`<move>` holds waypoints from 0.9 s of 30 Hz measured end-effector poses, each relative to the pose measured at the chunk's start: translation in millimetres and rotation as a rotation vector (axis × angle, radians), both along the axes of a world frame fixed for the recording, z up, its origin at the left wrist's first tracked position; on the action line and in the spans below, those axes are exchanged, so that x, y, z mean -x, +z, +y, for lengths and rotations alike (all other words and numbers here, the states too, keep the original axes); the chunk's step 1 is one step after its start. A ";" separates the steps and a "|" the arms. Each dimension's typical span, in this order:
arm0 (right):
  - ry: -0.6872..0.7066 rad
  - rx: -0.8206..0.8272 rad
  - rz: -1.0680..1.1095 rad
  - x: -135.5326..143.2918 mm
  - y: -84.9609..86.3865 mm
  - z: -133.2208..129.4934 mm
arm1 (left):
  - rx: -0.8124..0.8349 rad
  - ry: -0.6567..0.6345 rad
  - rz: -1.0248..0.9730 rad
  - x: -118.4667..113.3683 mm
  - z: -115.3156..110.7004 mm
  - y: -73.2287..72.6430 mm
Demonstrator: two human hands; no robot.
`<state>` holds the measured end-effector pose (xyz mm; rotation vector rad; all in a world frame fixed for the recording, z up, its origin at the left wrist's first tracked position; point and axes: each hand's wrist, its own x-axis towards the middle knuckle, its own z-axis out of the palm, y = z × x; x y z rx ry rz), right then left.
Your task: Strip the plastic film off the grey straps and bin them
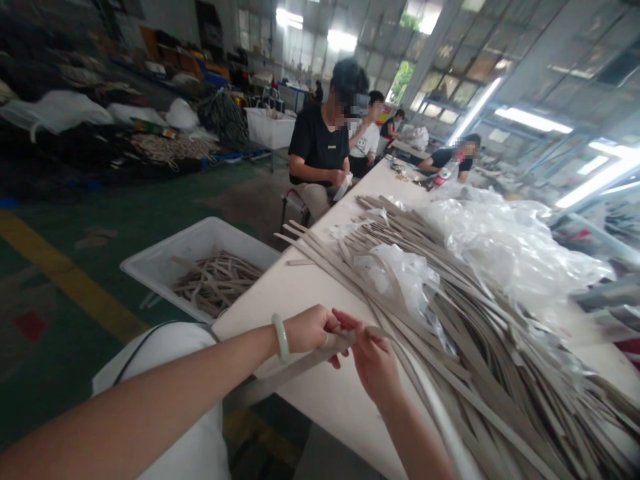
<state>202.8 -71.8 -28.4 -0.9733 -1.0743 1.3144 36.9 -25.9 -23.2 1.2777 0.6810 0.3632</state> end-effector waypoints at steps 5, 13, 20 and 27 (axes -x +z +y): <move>-0.238 -0.188 0.154 -32.3 28.0 8.5 | -0.005 -0.030 0.053 -1.5 -1.4 -5.1; -0.113 -0.102 0.137 -6.4 10.1 -13.3 | 0.088 0.044 -0.069 -10.2 -3.2 8.6; -0.178 -0.194 0.140 -61.1 64.4 8.4 | 0.018 -0.043 0.086 -2.3 -1.0 7.6; -0.313 -0.250 0.140 -43.4 46.8 5.1 | 0.056 0.005 -0.002 -9.6 -3.3 3.1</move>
